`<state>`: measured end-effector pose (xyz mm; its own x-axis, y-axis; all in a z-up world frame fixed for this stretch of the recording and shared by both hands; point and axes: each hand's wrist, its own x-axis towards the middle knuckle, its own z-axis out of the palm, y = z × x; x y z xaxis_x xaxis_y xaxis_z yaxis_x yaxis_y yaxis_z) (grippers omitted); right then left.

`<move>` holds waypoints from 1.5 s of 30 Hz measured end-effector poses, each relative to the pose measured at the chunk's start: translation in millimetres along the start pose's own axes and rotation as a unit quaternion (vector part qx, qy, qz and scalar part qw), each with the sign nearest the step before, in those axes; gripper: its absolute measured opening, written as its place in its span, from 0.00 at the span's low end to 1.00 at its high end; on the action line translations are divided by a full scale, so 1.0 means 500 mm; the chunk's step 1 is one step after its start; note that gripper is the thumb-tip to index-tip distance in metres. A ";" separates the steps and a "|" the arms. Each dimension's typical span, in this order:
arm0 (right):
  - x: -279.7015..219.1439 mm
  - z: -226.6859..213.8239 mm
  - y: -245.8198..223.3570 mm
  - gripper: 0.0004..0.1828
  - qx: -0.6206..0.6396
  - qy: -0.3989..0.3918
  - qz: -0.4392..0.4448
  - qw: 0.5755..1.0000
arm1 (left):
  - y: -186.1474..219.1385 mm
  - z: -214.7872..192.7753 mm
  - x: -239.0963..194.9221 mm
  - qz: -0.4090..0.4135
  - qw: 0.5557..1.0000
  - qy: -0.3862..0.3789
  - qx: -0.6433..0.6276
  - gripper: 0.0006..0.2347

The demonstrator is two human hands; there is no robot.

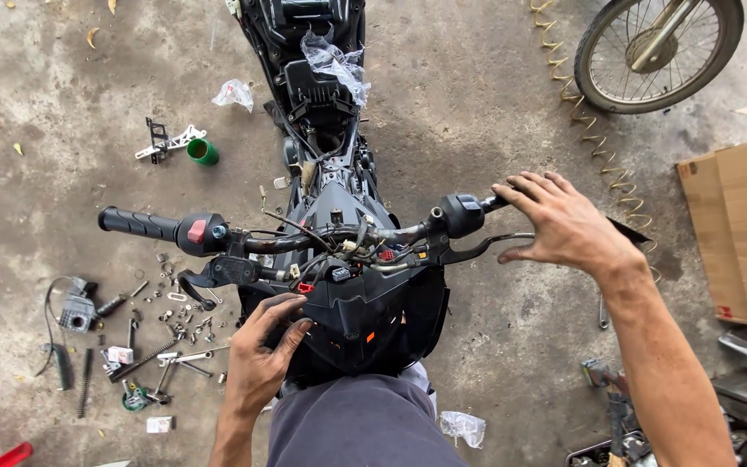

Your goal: The person works on the handlebars and wiring of a motorcycle, using a hammer to tap components into place. They connect electrical wires and adjust parts near the front fairing and engine area.

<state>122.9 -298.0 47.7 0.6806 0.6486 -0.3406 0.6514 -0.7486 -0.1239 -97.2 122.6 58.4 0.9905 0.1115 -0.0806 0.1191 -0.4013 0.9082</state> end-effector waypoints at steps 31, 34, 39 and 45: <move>0.029 -0.004 0.002 0.40 -0.073 0.052 -0.042 0.995 | -0.015 -0.001 -0.028 -0.041 0.998 -0.039 -0.019 0.12; 0.037 0.028 0.034 0.35 -0.135 0.123 -0.098 0.978 | -0.011 0.009 -0.031 -0.063 0.996 -0.059 0.016 0.12; 0.060 0.031 0.059 0.25 -0.164 0.127 -0.167 0.964 | -0.031 0.057 -0.091 -0.139 0.990 -0.021 0.026 0.11; 0.090 -0.031 0.074 0.12 -0.098 0.036 -0.194 0.975 | -0.073 0.184 -0.276 -0.305 0.946 0.105 -0.025 0.11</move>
<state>182.7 -294.2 42.4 0.3876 0.8911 -0.2362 0.9113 -0.4090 -0.0478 -231.9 38.2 -1.2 0.7018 0.4896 -0.5175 0.6560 -0.1609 0.7374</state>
